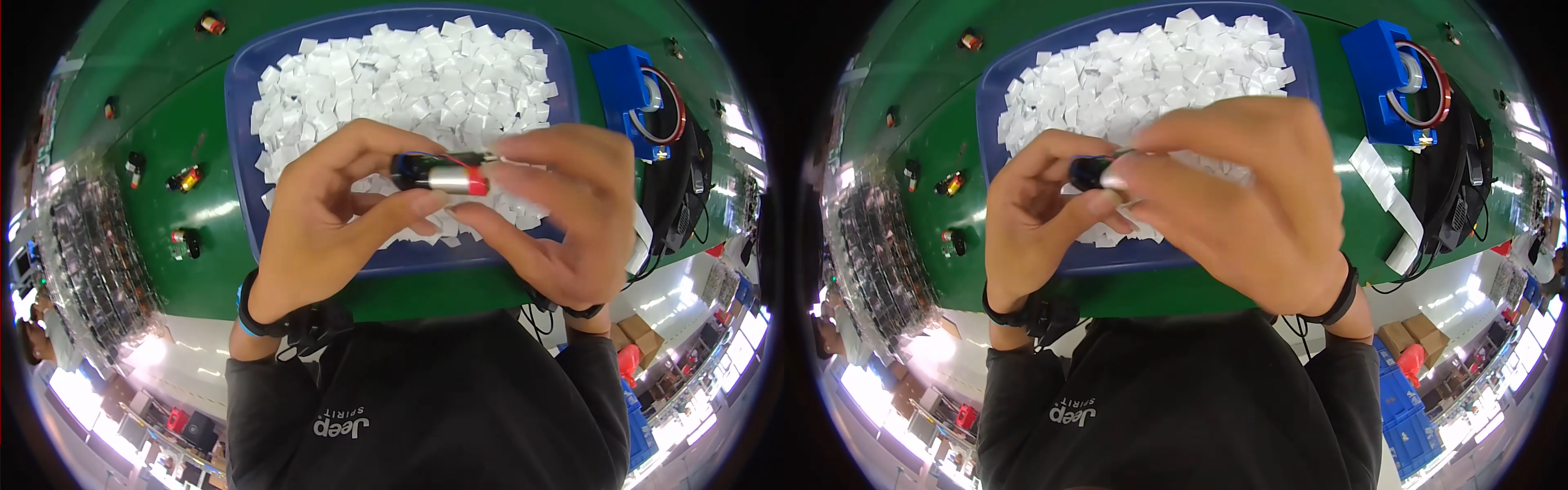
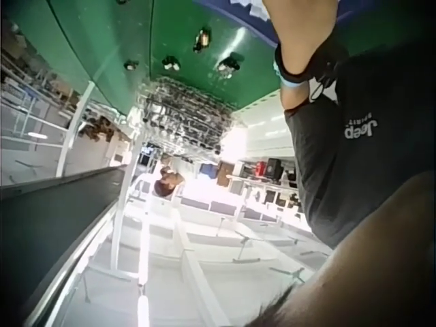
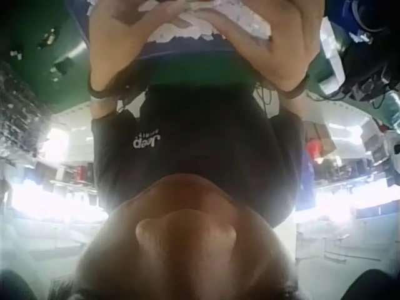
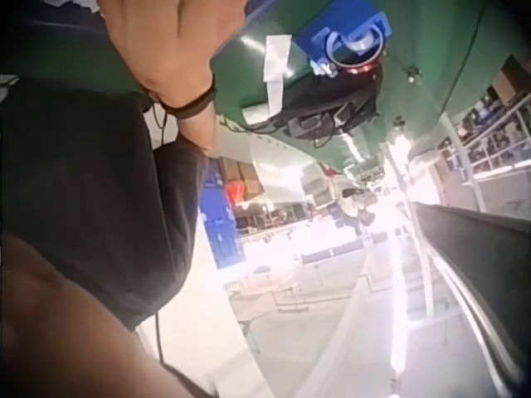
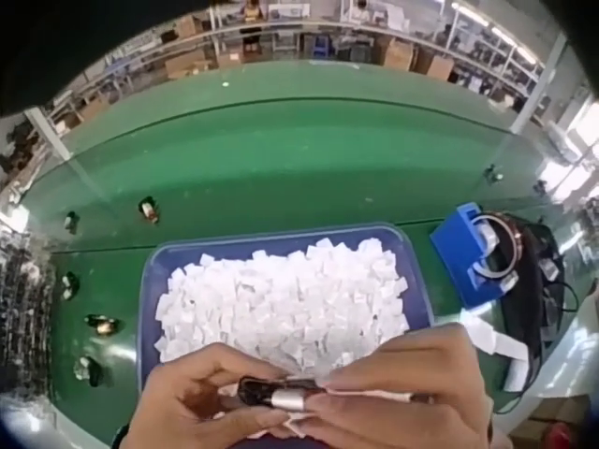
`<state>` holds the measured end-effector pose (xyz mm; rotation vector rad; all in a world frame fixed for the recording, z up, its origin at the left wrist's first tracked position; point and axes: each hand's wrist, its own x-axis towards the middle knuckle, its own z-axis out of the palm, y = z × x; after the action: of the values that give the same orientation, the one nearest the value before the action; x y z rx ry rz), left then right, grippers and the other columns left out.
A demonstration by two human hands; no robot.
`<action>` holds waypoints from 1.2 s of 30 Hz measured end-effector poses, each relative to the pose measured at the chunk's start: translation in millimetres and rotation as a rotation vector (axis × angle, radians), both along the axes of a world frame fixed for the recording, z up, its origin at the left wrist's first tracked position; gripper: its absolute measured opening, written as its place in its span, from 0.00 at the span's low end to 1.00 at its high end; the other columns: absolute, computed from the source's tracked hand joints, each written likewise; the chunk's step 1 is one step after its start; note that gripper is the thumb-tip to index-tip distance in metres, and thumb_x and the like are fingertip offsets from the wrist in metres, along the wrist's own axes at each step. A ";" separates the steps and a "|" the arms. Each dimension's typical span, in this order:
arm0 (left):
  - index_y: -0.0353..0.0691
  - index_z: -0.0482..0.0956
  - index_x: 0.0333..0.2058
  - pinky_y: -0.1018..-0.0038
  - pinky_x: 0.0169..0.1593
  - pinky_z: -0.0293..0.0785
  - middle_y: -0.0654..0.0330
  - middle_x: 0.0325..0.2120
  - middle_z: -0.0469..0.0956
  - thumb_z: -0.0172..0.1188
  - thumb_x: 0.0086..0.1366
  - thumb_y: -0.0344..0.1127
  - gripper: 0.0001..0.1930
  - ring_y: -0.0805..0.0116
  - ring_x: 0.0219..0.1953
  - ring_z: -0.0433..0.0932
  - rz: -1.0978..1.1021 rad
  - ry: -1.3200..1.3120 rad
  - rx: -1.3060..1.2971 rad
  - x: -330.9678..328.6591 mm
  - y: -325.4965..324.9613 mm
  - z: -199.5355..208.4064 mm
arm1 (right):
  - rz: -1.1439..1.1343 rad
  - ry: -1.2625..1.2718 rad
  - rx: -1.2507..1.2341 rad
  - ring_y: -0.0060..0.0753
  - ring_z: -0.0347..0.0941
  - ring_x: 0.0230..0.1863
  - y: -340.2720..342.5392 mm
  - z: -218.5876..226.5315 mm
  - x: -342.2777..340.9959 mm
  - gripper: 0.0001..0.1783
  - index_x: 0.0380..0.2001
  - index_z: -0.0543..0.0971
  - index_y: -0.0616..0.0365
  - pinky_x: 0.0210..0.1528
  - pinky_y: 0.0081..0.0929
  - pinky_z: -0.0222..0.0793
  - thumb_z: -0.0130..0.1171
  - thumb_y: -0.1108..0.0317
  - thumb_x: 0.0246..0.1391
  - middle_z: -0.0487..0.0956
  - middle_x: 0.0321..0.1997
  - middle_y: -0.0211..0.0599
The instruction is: The person is manually assembling small electronic motor and battery units on a factory production line.
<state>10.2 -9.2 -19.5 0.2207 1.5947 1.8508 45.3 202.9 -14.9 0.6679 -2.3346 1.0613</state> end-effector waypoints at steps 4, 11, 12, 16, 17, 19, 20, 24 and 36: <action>0.28 0.74 0.50 0.72 0.43 0.84 0.50 0.45 0.79 0.62 0.62 0.18 0.17 0.65 0.47 0.80 0.178 0.137 0.147 4.0 6.2 -6.8 | -0.006 -0.335 -0.301 0.29 0.75 0.31 9.5 6.0 5.5 0.17 0.37 0.80 0.62 0.31 0.23 0.69 0.74 0.78 0.41 0.82 0.32 0.40; 0.28 0.77 0.49 0.73 0.46 0.83 0.49 0.45 0.79 0.65 0.59 0.18 0.18 0.65 0.46 0.80 0.132 0.461 0.017 7.3 7.1 -10.7 | 0.082 -0.429 -0.335 0.25 0.76 0.24 3.4 -11.3 10.8 0.14 0.36 0.79 0.66 0.25 0.18 0.67 0.71 0.79 0.45 0.81 0.29 0.41; 0.28 0.77 0.49 0.73 0.46 0.83 0.49 0.45 0.79 0.65 0.59 0.18 0.18 0.65 0.46 0.80 0.123 0.461 0.014 7.4 7.6 -10.3 | 0.088 -0.433 -0.367 0.25 0.76 0.24 2.4 -12.1 11.5 0.13 0.36 0.79 0.67 0.25 0.18 0.68 0.70 0.79 0.47 0.81 0.29 0.41; 0.29 0.80 0.45 0.74 0.42 0.81 0.52 0.42 0.81 0.67 0.56 0.19 0.17 0.66 0.41 0.81 0.129 0.631 -0.098 7.6 9.7 -7.8 | 0.106 -0.503 -0.499 0.24 0.77 0.24 -1.8 -13.8 12.3 0.10 0.37 0.79 0.69 0.24 0.17 0.69 0.67 0.80 0.51 0.81 0.29 0.41; 0.30 0.80 0.44 0.73 0.40 0.80 0.52 0.41 0.82 0.68 0.55 0.19 0.17 0.65 0.39 0.81 0.148 0.749 -0.158 7.3 11.9 -7.8 | 0.104 -0.567 -0.565 0.23 0.77 0.24 -2.9 -13.9 12.9 0.09 0.37 0.79 0.70 0.24 0.17 0.69 0.66 0.79 0.52 0.81 0.29 0.41; 0.32 0.81 0.43 0.73 0.36 0.78 0.53 0.37 0.83 0.69 0.52 0.20 0.17 0.63 0.35 0.80 0.190 0.987 -0.286 7.5 15.9 -7.3 | 0.113 -0.630 -0.636 0.23 0.77 0.24 -6.0 -12.8 13.6 0.08 0.38 0.79 0.70 0.23 0.17 0.70 0.64 0.79 0.54 0.81 0.29 0.41; 0.32 0.81 0.43 0.73 0.36 0.78 0.53 0.37 0.83 0.69 0.52 0.20 0.17 0.63 0.35 0.80 0.194 0.992 -0.297 8.2 17.5 -5.5 | 0.099 -0.712 -0.714 0.23 0.77 0.24 -8.2 -10.9 13.9 0.08 0.39 0.79 0.70 0.23 0.17 0.70 0.63 0.78 0.56 0.81 0.29 0.41; 0.34 0.82 0.40 0.72 0.34 0.75 0.55 0.33 0.82 0.69 0.50 0.19 0.17 0.60 0.32 0.80 0.257 1.021 -0.447 9.2 23.4 7.2 | 0.088 -0.895 -0.906 0.22 0.75 0.24 -12.6 -8.6 15.5 0.09 0.41 0.78 0.70 0.23 0.17 0.71 0.57 0.75 0.62 0.81 0.31 0.41; 0.34 0.81 0.45 0.70 0.30 0.71 0.58 0.31 0.81 0.64 0.64 0.50 0.23 0.69 0.29 0.77 -0.107 0.449 -0.912 -222.3 -66.6 -24.5 | 0.155 -0.939 -0.775 0.20 0.72 0.29 -14.8 0.4 13.3 0.17 0.54 0.73 0.66 0.27 0.17 0.71 0.50 0.73 0.64 0.78 0.39 0.37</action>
<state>-212.1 -75.8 -44.0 0.3023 2.5007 0.8690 58.6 188.0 -14.5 0.0071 -2.1982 2.5624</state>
